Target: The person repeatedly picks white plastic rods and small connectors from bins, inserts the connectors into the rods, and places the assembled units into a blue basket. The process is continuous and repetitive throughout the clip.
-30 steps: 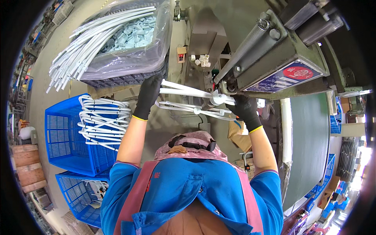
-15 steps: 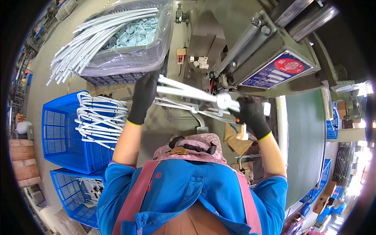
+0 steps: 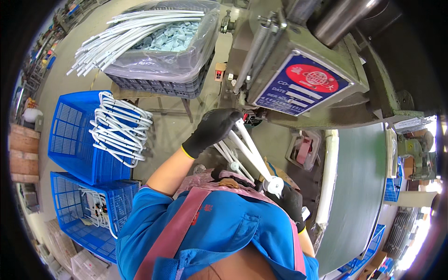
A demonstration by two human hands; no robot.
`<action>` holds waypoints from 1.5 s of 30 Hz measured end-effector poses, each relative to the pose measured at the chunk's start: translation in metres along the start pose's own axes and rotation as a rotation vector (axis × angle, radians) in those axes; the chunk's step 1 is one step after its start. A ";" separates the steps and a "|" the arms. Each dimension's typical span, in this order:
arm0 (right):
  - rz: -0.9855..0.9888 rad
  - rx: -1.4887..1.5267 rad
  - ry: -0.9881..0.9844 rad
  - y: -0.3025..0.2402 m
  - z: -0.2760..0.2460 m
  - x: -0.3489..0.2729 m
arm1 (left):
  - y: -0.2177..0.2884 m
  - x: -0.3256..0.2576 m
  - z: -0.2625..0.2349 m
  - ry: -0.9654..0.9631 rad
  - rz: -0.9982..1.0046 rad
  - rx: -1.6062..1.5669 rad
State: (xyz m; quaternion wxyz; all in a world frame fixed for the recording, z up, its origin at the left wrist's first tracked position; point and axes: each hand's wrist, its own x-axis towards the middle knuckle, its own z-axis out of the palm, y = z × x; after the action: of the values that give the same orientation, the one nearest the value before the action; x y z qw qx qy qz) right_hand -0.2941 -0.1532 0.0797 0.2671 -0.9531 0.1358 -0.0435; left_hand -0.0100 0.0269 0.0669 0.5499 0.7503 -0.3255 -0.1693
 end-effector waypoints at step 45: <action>0.186 0.029 -0.016 0.035 0.018 0.009 | -0.086 0.061 -0.120 0.172 0.197 1.346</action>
State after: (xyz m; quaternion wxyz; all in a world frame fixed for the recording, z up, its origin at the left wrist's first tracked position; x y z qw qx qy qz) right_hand -0.2908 -0.1759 0.0465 0.2848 -0.9327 0.2210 -0.0129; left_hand 0.1340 0.0875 0.0332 0.0005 0.9064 -0.3817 0.1811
